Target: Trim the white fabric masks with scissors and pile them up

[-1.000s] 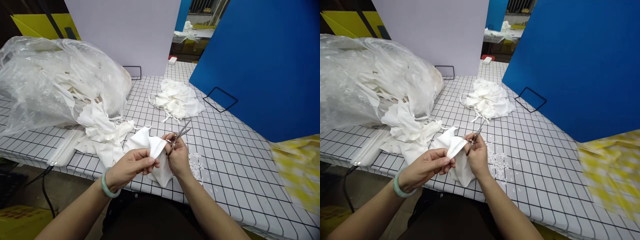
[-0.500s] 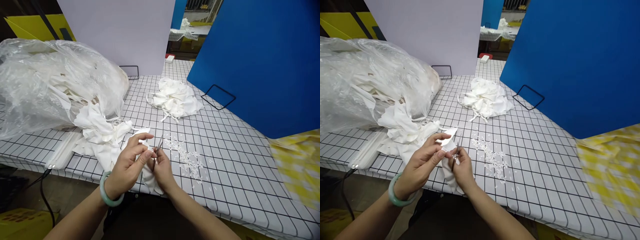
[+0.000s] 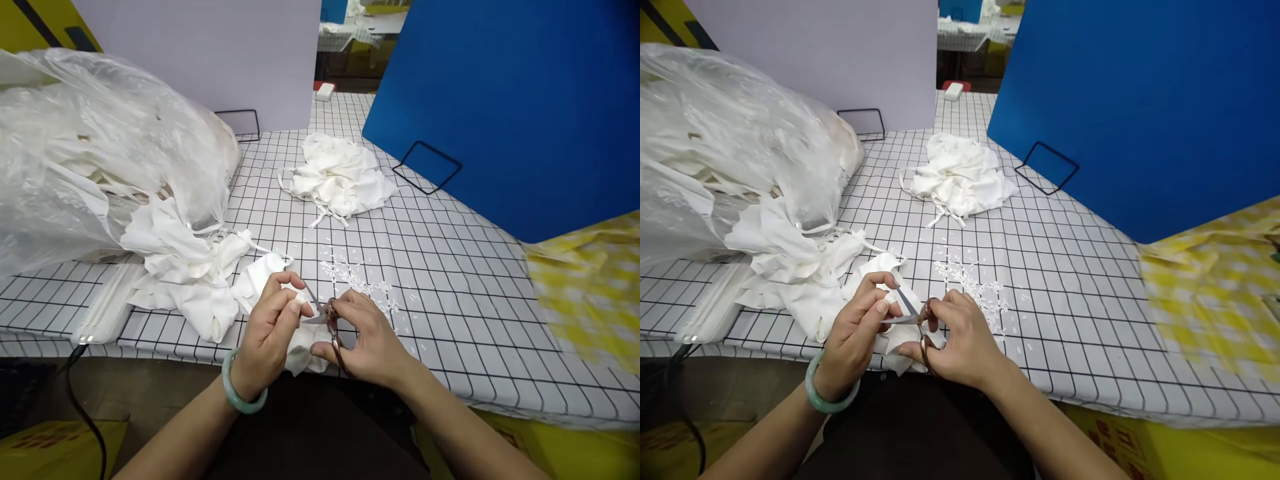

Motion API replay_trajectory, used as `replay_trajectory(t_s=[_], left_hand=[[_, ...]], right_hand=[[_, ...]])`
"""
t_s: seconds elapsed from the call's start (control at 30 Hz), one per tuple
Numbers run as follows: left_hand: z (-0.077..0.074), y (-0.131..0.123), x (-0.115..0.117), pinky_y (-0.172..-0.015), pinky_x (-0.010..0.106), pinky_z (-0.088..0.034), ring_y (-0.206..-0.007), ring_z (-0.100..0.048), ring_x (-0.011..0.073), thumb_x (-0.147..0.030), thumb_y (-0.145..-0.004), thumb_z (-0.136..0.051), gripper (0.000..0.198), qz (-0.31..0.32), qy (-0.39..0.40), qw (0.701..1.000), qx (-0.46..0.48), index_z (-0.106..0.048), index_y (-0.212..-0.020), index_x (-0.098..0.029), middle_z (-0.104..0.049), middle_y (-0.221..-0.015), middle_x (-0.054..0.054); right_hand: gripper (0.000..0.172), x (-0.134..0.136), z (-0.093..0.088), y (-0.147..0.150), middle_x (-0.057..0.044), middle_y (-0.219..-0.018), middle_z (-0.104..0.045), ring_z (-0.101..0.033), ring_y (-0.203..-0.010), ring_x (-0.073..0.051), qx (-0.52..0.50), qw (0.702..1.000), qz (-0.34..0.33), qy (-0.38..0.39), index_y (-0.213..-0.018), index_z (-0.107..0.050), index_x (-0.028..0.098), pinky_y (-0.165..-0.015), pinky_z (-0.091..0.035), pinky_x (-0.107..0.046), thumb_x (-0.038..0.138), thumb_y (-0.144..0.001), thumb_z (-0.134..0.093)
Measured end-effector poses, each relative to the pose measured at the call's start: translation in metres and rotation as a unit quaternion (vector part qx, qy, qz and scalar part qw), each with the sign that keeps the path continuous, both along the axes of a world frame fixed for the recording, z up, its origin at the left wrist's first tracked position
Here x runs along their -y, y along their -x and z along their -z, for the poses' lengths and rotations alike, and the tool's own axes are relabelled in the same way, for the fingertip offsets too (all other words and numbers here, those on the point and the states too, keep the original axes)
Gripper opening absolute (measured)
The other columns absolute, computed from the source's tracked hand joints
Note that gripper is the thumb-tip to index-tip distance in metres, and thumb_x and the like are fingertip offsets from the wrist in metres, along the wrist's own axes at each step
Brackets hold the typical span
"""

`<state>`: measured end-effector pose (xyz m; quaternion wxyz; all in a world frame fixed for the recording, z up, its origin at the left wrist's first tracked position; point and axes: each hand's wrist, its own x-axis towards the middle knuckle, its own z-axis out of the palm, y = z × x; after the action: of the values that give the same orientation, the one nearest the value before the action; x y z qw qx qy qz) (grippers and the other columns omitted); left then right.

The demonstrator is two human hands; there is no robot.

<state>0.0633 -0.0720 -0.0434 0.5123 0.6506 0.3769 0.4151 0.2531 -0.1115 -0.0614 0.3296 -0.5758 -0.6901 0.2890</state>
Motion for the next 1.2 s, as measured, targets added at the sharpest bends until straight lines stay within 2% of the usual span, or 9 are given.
replay_trajectory(t_s=[0.07, 0.27, 0.5, 0.8, 1.2], left_hand=[[0.0017, -0.0025, 0.0024, -0.098, 0.039, -0.045, -0.118, -0.048, 0.0269, -0.031, -0.104, -0.043, 0.033, 0.016, -0.003, 1.0, -0.009, -0.065, -0.082, -0.019, -0.057, -0.097, 0.011], [0.0012, -0.0052, 0.004, -0.093, 0.036, -0.045, -0.113, -0.049, 0.025, -0.027, -0.104, -0.04, 0.033, 0.054, -0.05, 0.997, -0.022, -0.059, -0.078, -0.02, -0.055, -0.086, 0.009], [0.0041, -0.0055, 0.0063, -0.09, 0.034, -0.048, -0.111, -0.051, 0.0234, -0.027, -0.104, -0.04, 0.032, 0.063, -0.063, 0.995, -0.032, -0.061, -0.083, -0.017, -0.054, -0.104, 0.012], [0.0084, -0.0068, 0.0077, -0.093, 0.033, -0.046, -0.113, -0.05, 0.022, -0.017, -0.103, -0.038, 0.029, 0.074, -0.083, 0.993, -0.028, -0.062, -0.087, -0.017, -0.054, -0.105, 0.011], [0.0105, -0.0097, 0.0073, -0.09, 0.035, -0.048, -0.114, -0.051, 0.0233, -0.016, -0.103, -0.039, 0.027, 0.078, -0.103, 0.991, -0.042, -0.062, -0.088, -0.017, -0.056, -0.101, 0.011]], right_hand=[[0.044, 0.0029, -0.0011, -0.0046, -0.001, -0.064, -0.06, -0.054, -0.063, -0.019, 0.014, 1.0, -0.016, 0.011, -0.066, -0.057, 0.022, -0.065, -0.043, -0.035, 0.059, -0.073, -0.08], [0.046, 0.0084, 0.0012, -0.009, 0.001, -0.056, -0.059, -0.054, -0.057, -0.017, 0.024, 0.999, -0.036, 0.025, -0.06, -0.052, 0.023, -0.064, -0.042, -0.033, 0.059, -0.076, -0.077], [0.049, 0.0061, -0.0021, -0.0077, 0.002, -0.052, -0.055, -0.052, -0.053, -0.016, 0.007, 0.999, -0.041, 0.014, -0.057, -0.047, 0.023, -0.059, -0.039, -0.031, 0.059, -0.079, -0.073], [0.05, 0.0058, -0.001, -0.007, 0.002, -0.051, -0.054, -0.051, -0.052, -0.015, -0.003, 0.999, -0.037, 0.016, -0.057, -0.048, 0.023, -0.059, -0.039, -0.03, 0.061, -0.079, -0.072], [0.053, 0.0083, 0.0042, -0.0088, 0.003, -0.05, -0.051, -0.047, -0.05, -0.013, -0.001, 1.0, -0.024, 0.014, -0.056, -0.048, 0.022, -0.058, -0.038, -0.029, 0.064, -0.081, -0.07]])
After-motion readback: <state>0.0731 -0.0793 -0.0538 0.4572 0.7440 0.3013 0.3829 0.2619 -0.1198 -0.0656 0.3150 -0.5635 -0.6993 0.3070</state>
